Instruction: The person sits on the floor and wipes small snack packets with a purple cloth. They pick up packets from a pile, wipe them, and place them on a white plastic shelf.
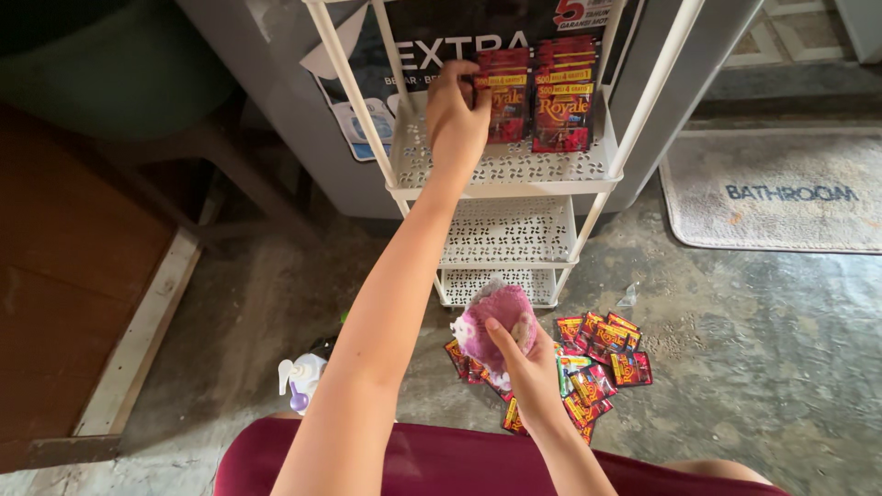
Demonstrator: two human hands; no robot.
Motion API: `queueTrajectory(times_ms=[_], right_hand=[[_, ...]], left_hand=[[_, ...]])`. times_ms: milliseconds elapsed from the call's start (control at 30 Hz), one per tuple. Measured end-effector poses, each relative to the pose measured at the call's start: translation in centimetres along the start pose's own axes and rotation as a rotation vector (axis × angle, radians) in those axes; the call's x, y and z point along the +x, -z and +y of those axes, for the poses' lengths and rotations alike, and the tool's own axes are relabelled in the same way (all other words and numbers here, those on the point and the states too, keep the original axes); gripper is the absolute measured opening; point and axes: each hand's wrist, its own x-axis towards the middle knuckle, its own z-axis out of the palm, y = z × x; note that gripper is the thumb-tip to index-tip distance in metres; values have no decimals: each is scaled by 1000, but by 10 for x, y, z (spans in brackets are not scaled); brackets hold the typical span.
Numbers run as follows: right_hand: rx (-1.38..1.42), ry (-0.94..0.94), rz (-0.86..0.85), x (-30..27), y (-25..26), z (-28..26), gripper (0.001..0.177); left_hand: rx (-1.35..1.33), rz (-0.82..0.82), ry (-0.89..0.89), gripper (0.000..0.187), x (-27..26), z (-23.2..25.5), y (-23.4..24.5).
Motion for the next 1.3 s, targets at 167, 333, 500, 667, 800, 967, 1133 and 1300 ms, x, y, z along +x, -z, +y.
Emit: queueTrajectory(times_ms=[167, 333, 500, 667, 800, 967, 1133, 1300], right_hand=[[-10, -14, -21, 3, -2, 0, 28], [-17, -17, -22, 3, -2, 0, 28], [4, -2, -32, 4, -3, 0, 29], [-32, 20, -26, 4, 0, 4, 30], [-97, 5, -12, 5, 6, 8, 29], [-64, -8, -20, 3, 1, 0, 28], [-72, 8, -22, 2, -1, -2, 28], [-94, -21, -13, 2, -1, -2, 26]], left_hand=[[8, -63, 97, 39, -4, 6, 14], [46, -159, 20, 34, -10, 14, 34], [114, -327, 14, 27, -11, 14, 30], [113, -303, 46, 29, 1, 10, 11], [143, -312, 61, 26, 0, 5, 5], [198, -333, 72, 26, -5, 3, 8], [215, -287, 33, 31, -9, 8, 13], [179, -294, 43, 35, -11, 35, 32]])
